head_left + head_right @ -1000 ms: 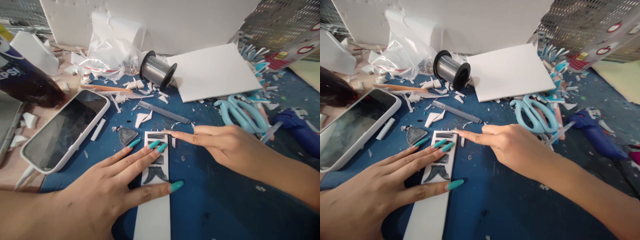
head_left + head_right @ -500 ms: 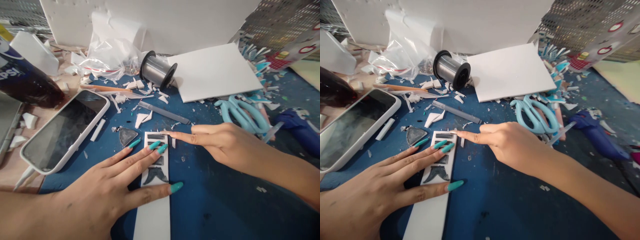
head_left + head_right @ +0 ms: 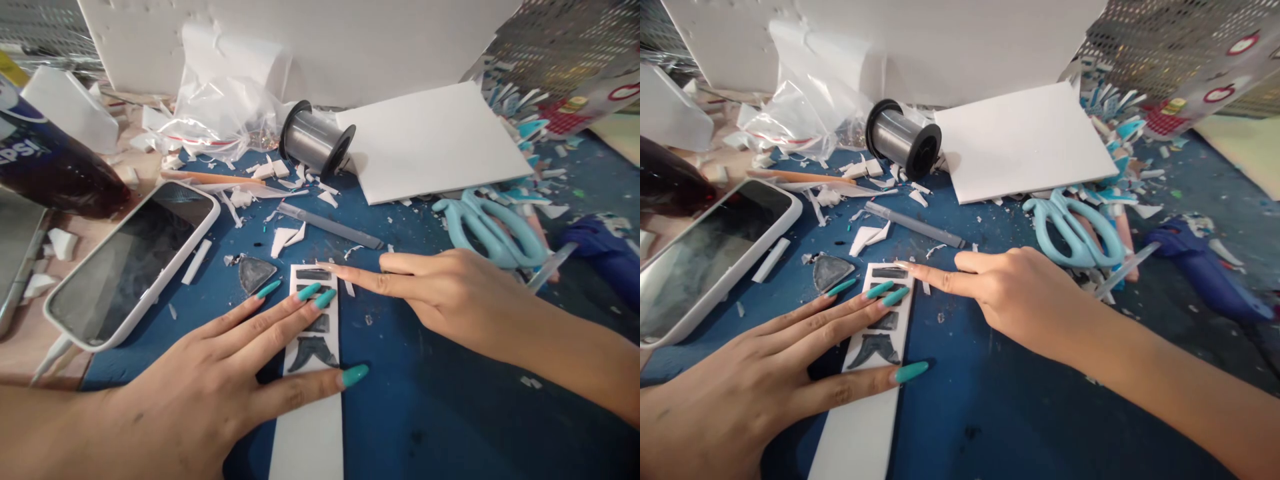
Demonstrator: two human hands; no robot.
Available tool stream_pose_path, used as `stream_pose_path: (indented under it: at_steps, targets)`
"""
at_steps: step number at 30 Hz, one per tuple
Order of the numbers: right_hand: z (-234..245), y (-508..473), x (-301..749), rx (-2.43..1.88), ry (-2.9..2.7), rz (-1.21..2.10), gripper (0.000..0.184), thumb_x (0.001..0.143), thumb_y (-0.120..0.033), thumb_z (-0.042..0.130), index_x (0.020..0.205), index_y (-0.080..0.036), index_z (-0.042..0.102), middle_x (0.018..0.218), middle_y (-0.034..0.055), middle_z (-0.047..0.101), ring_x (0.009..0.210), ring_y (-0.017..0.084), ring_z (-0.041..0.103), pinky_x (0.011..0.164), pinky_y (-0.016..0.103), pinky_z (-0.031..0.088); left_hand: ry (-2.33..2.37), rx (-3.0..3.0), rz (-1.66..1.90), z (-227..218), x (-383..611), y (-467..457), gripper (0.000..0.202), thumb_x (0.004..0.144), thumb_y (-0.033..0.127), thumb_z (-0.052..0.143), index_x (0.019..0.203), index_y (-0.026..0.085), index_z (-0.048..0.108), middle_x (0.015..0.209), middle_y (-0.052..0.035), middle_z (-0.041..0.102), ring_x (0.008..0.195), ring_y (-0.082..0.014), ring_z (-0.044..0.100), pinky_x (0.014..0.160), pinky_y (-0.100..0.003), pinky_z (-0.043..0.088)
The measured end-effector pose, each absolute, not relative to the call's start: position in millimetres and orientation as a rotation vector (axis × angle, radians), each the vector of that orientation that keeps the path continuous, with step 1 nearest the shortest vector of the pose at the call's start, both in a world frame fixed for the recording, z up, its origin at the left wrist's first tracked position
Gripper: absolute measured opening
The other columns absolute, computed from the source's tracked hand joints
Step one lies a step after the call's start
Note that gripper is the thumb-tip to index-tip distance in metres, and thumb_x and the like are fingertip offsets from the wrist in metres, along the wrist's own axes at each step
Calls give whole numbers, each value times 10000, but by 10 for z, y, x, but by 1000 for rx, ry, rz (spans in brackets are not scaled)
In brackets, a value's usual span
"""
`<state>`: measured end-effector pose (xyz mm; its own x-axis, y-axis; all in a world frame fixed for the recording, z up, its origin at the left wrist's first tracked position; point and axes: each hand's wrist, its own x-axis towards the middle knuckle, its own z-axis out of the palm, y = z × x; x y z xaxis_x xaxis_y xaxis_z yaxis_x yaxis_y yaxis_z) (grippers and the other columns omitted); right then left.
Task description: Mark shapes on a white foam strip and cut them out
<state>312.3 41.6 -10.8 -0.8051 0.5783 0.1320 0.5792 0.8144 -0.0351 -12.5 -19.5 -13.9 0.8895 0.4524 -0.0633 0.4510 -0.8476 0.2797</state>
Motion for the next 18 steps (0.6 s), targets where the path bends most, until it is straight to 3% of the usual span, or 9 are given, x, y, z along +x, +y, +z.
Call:
stream_pose_path:
  at_steps: [3, 7, 14, 18]
  targets:
    - [-96, 385, 3170, -922, -2868, -30, 779, 856, 43, 355, 1443, -363, 669, 889, 3, 721, 512, 143, 585, 506, 251, 441, 690, 2725, 22, -160, -132, -207, 1196, 774, 779, 744, 1706, 424, 83, 1773, -94, 155, 1531, -433, 419, 1228, -551, 414]
    - [-7, 350, 3224, -933, -2908, -37, 837, 856, 60, 331, 1527, -375, 577, 895, -9, 730, 498, 139, 608, 503, 252, 487, 669, 2661, 49, -189, -157, -201, 1046, 862, 828, 624, 1697, 466, 108, 1773, -74, 168, 1517, -435, 441, 1213, -564, 436]
    - [97, 277, 3330, -920, -2948, -141, 806, 836, 39, 357, 1484, -354, 632, 848, 7, 738, 429, 150, 582, 402, 284, 437, 677, 2623, 68, -189, -184, -214, 1033, 852, 814, 657, 1689, 479, 152, 1783, -52, 114, 1521, -451, 429, 1222, -579, 420]
    - [107, 216, 3564, -1090, -2881, -142, 893, 830, -1, 359, 1563, -492, 500, 830, -14, 711, 420, 154, 553, 462, 287, 476, 677, 2623, 62, -171, -162, -198, 1034, 859, 810, 654, 1690, 477, 137, 1781, -60, 110, 1538, -442, 395, 1226, -569, 412]
